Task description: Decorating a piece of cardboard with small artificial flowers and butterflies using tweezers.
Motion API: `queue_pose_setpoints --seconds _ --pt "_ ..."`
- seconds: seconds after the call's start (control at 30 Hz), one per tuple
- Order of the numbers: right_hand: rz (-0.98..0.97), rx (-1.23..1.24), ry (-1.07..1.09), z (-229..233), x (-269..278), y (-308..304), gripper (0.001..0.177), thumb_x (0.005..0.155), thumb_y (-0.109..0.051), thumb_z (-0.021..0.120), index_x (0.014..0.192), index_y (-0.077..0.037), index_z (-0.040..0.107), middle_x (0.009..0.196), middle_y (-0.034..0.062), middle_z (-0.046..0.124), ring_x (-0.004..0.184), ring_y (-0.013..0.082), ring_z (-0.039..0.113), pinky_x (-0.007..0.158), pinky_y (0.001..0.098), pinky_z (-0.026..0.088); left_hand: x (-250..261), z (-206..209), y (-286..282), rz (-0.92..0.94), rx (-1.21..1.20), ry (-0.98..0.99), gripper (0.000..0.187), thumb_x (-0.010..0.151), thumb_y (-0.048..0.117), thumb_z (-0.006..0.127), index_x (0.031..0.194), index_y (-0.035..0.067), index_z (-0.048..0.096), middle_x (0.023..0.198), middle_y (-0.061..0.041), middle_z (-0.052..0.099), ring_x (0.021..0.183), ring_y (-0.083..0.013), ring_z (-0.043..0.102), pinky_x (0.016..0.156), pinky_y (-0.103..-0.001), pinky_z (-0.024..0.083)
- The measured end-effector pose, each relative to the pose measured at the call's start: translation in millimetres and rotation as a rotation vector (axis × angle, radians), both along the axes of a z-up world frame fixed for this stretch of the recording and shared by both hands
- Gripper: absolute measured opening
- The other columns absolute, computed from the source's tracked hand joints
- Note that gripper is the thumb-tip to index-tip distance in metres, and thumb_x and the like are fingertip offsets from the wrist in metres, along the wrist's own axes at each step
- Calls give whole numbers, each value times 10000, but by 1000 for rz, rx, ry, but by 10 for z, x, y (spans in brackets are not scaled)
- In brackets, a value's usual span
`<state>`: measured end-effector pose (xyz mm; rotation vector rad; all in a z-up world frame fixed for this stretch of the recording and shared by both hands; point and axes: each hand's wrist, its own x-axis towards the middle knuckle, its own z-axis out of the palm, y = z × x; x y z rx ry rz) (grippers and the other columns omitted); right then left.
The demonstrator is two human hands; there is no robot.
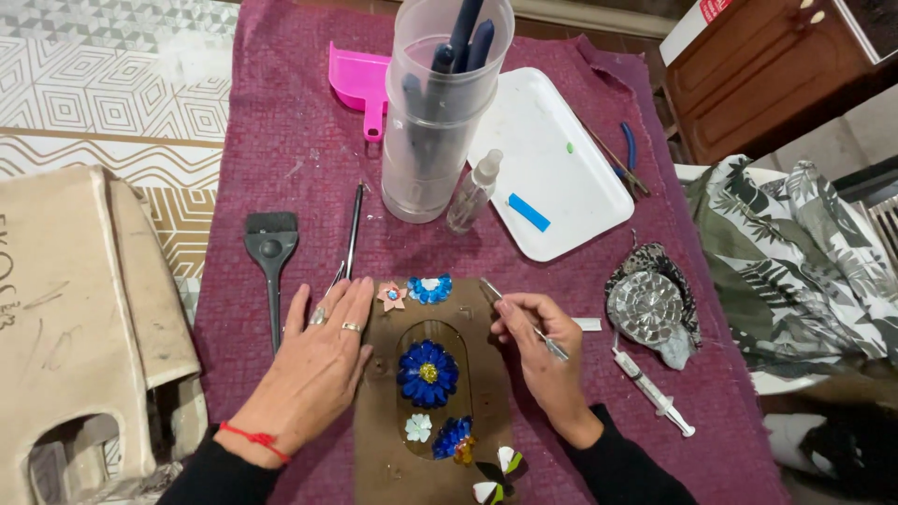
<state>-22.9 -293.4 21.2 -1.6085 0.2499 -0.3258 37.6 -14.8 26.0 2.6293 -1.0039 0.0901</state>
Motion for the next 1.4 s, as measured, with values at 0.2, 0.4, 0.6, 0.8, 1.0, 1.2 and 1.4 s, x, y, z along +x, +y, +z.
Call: queue_pose_setpoints --seconds 0.2,0.4,0.6,0.8,1.0,1.2,1.4 --pt "110 92 78 -107 -144 -50 144 930 -52 689 1060 8 676 929 101 782 728 91 699 614 232 557 35 220 53 -34 -112 21 974 768 517 749 1449 -44 334 1437 -200 505 1401 -421 362 1120 -706 132" --pt "181 -24 -43 -266 -252 -46 150 948 -12 739 884 -25 604 881 61 732 689 57 618 588 214 504 -79 181 97 -48 -208 25 1176 649 631 806 1485 -39 321 1470 -178 491 1411 -416 339 1123 -715 86" --pt "75 -669 -315 -53 -414 242 203 818 0 798 760 -29 606 778 40 694 614 55 654 538 194 504 -240 69 166 -7 -223 40 1253 582 668 794 1472 -66 305 1507 -230 394 1434 -424 288 1112 -730 73" --pt "91 -719 -290 -84 -360 281 201 815 25 808 765 -12 617 769 61 708 569 88 617 507 227 461 -237 8 241 -17 -207 -30 1238 582 737 746 1446 -57 352 1503 -206 398 1458 -371 248 1120 -754 64" --pt "81 -830 -381 -143 -371 244 234 801 15 805 761 -36 580 785 63 708 613 101 681 530 240 501 -228 -5 240 -3 -171 -6 1192 570 737 742 1397 -47 393 1502 -185 400 1465 -349 227 1122 -755 54" --pt "116 -908 -352 -26 -361 312 213 789 30 814 777 -21 608 788 91 710 579 145 672 509 269 502 -240 -10 246 -1 -193 1 1209 558 714 758 1422 -63 423 1520 -182 387 1457 -342 235 1114 -756 56" --pt "244 -1057 -456 151 -328 371 205 783 56 813 833 -6 624 861 102 686 716 225 699 605 322 555 -244 9 254 11 -181 35 1180 567 716 757 1402 -57 442 1522 -180 387 1466 -348 232 1135 -742 63"
